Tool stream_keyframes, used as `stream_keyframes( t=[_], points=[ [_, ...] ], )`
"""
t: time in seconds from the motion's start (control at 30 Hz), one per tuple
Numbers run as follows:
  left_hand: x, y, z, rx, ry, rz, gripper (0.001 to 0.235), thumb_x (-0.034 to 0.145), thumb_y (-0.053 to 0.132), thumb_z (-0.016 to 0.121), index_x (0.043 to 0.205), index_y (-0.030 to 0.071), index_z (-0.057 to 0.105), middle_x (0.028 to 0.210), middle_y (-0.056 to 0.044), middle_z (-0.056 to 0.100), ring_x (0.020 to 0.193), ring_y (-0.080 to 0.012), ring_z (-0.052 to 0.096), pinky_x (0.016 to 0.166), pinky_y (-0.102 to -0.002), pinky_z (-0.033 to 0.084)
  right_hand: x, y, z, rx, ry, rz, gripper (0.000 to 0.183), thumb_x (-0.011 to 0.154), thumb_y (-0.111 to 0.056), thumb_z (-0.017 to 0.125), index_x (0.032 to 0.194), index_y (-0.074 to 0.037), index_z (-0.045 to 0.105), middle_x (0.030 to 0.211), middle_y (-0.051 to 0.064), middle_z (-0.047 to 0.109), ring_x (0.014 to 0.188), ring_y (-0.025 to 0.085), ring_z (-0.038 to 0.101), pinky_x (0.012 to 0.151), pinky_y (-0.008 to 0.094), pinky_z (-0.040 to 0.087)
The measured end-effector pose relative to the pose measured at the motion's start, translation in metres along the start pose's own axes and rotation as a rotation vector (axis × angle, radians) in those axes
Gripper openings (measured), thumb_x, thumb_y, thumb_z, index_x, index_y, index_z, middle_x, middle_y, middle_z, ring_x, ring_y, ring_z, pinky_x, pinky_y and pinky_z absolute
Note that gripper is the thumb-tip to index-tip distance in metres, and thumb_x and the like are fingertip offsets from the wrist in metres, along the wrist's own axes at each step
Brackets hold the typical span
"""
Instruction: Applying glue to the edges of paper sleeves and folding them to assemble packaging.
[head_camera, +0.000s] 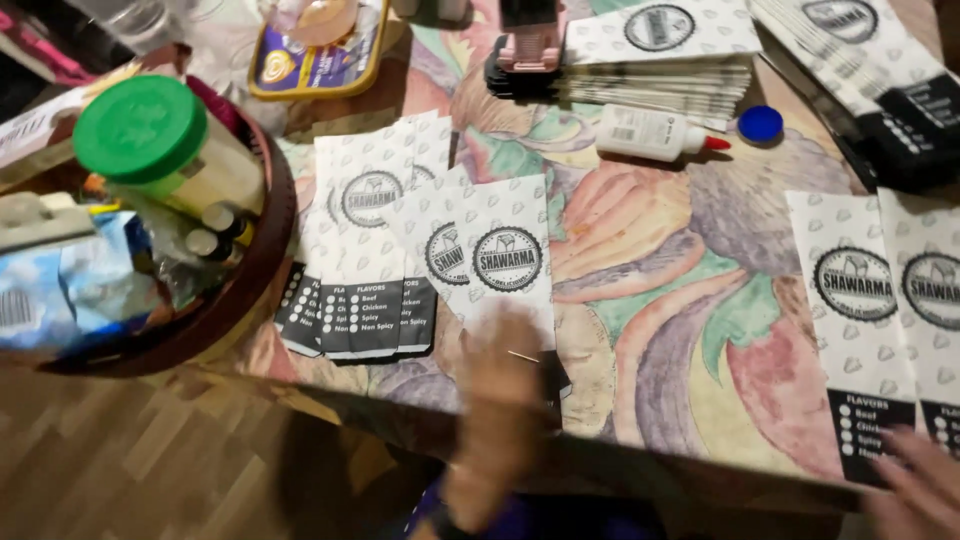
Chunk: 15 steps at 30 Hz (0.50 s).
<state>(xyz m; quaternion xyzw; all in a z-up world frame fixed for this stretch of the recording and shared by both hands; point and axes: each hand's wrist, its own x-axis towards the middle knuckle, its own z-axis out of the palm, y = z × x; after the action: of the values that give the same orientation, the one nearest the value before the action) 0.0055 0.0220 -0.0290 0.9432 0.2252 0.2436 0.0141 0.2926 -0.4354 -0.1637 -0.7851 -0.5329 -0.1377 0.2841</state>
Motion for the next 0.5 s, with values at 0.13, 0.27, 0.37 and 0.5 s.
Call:
stream_keyframes(
  t=[0.13,0.27,0.37,0.5],
  points=[
    [0.006,-0.038,-0.021,-0.073,0.031,-0.228,0.049,0.101,0.008,0.051,0.149,-0.003,0.046,0.156,-0.023,0.046,0.15,-0.0393,0.037,0.125,-0.058,0.025,0.173,-0.241,-0.014,-0.065,-0.107,0.01,0.069,0.079,-0.024,0.075,0.144,-0.019,0.054,0.157,0.007,0.053,0.141,0.03,0.059,0.104,0.037,0.058],
    [0.007,-0.029,-0.016,-0.125,0.023,-0.168,0.049,0.1,0.016,0.059,0.146,0.0,0.05,0.158,-0.02,0.043,0.152,-0.0364,0.034,0.126,-0.054,0.023,0.238,-0.308,0.036,0.204,-0.124,-0.339,0.058,0.091,-0.018,0.076,0.142,-0.002,0.053,0.147,0.017,0.057,0.138,0.036,0.055,0.118,0.046,0.045],
    [0.01,-0.013,-0.019,-0.215,0.022,-0.106,0.047,0.101,0.012,0.058,0.145,-0.001,0.051,0.156,-0.021,0.047,0.15,-0.0383,0.038,0.126,-0.055,0.025,0.247,-0.321,0.051,0.18,-0.173,-0.416,0.046,0.099,-0.008,0.052,0.143,0.005,0.05,0.152,0.021,0.051,0.144,0.04,0.048,0.121,0.05,0.039],
    [0.013,-0.007,-0.007,-0.263,-0.028,-0.016,0.047,0.108,0.023,0.048,0.146,-0.004,0.047,0.158,-0.023,0.042,0.152,-0.0379,0.032,0.126,-0.055,0.021,0.242,-0.311,0.04,0.116,-0.141,-0.395,0.042,0.1,0.0,0.046,0.141,0.005,0.053,0.15,0.021,0.054,0.142,0.037,0.053,0.121,0.048,0.04]
  ],
)
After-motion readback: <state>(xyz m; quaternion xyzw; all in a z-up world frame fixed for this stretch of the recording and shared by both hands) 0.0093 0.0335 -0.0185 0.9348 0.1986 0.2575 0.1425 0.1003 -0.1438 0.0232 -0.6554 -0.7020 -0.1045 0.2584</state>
